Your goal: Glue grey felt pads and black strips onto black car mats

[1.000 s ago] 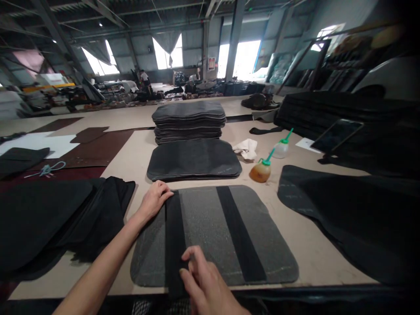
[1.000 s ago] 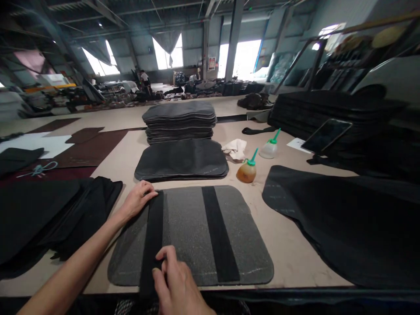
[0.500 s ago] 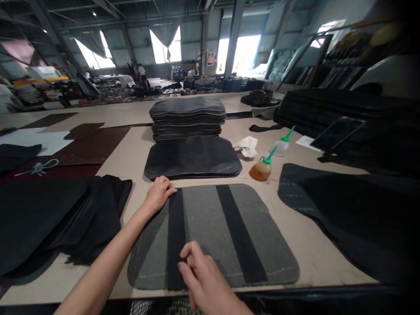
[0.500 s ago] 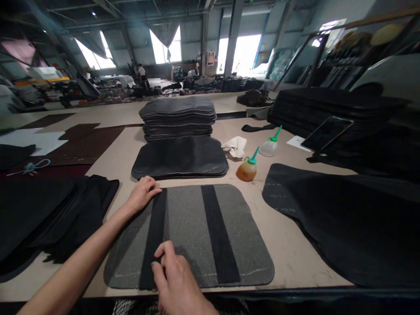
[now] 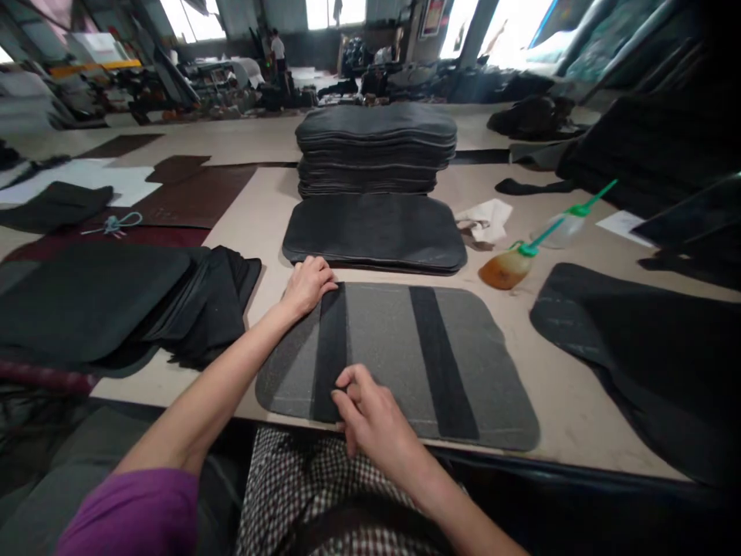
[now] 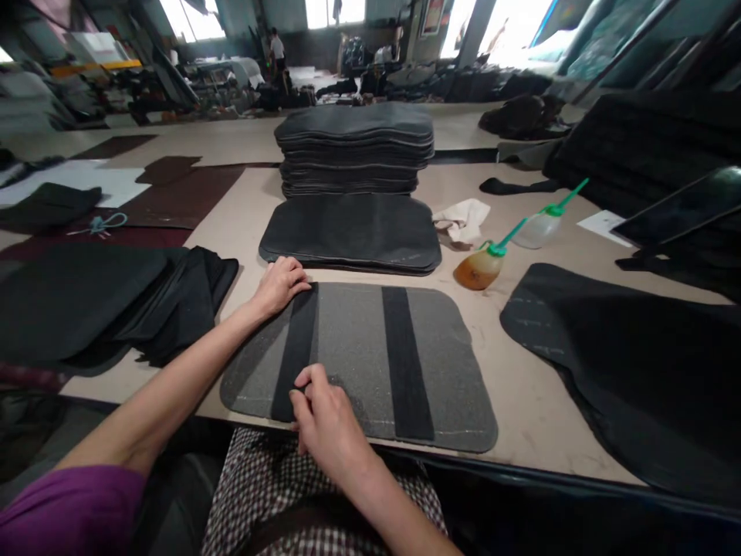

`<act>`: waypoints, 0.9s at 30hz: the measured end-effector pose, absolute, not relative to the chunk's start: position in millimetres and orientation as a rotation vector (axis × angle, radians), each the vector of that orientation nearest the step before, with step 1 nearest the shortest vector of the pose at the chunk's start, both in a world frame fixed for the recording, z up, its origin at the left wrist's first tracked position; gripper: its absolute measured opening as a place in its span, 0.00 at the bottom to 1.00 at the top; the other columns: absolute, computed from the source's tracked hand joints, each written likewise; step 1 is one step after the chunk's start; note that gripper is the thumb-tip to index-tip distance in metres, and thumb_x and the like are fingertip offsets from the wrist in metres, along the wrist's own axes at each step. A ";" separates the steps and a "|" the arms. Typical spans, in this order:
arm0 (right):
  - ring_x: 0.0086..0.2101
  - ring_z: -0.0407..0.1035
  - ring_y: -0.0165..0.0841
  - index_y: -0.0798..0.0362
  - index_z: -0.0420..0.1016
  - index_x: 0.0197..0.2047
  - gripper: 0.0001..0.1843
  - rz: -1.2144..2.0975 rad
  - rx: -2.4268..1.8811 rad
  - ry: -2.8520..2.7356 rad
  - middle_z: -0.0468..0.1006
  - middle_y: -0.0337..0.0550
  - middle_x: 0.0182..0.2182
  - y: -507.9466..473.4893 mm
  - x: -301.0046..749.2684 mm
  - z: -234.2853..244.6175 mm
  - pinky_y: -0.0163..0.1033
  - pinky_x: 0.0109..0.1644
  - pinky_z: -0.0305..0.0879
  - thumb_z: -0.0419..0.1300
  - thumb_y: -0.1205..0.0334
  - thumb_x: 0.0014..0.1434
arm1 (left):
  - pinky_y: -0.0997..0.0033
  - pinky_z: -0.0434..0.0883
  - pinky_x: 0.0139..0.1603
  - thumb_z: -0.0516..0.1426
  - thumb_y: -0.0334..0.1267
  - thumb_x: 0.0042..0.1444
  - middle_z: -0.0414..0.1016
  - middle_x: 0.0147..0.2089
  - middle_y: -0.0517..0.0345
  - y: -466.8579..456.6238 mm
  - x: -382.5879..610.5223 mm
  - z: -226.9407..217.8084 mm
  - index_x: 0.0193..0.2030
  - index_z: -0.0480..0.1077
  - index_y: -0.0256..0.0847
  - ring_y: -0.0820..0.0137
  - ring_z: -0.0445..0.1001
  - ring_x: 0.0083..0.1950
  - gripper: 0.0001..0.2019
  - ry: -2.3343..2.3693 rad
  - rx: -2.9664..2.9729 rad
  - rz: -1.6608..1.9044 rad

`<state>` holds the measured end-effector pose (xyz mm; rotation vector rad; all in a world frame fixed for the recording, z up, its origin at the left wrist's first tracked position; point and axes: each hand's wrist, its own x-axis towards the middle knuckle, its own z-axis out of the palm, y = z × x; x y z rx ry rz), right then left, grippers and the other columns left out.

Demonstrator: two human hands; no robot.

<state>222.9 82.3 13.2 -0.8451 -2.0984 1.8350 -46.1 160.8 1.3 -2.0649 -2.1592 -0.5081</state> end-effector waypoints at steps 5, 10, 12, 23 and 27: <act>0.14 0.67 0.26 0.49 0.59 0.43 0.06 1.852 -0.855 -2.153 0.71 0.28 0.19 78.7 220.0 15.2 0.28 0.18 0.58 0.49 0.57 0.69 | 0.55 0.57 0.49 0.56 0.40 0.66 0.70 0.51 0.46 153.5 -33.2 8.4 0.44 0.74 0.40 0.55 0.61 0.55 0.08 -2.091 -2.072 -0.402; 0.15 0.68 0.27 0.50 0.60 0.43 0.05 1.810 -0.866 -2.225 0.74 0.31 0.22 73.4 214.4 16.2 0.28 0.19 0.57 0.48 0.58 0.70 | 0.54 0.57 0.49 0.50 0.32 0.67 0.71 0.48 0.45 150.7 -25.0 9.2 0.44 0.74 0.40 0.55 0.61 0.55 0.11 -2.054 -2.098 -0.346; 0.16 0.68 0.27 0.50 0.61 0.44 0.04 1.714 -0.875 -2.317 0.75 0.33 0.22 70.5 211.7 16.9 0.29 0.21 0.58 0.48 0.60 0.70 | 0.53 0.58 0.49 0.49 0.29 0.66 0.72 0.46 0.44 148.5 -23.5 9.1 0.44 0.75 0.39 0.55 0.62 0.53 0.13 -2.056 -2.110 -0.325; 0.30 0.73 0.39 0.54 0.73 0.37 0.07 0.366 -0.651 -2.917 0.77 0.46 0.31 42.9 216.1 14.4 0.39 0.27 0.56 0.57 0.73 0.62 | 0.49 0.60 0.55 0.48 0.36 0.67 0.79 0.46 0.43 121.6 -10.9 11.0 0.50 0.74 0.41 0.53 0.67 0.57 0.14 -2.017 -2.084 -0.287; 0.35 0.68 0.39 0.52 0.71 0.30 0.11 0.218 -0.387 -2.725 0.73 0.42 0.34 39.9 227.5 -2.7 0.42 0.30 0.60 0.63 0.57 0.61 | 0.41 0.61 0.58 0.48 0.47 0.67 0.75 0.59 0.40 111.7 -11.0 -4.5 0.50 0.74 0.40 0.46 0.62 0.66 0.18 -1.955 -2.076 -0.334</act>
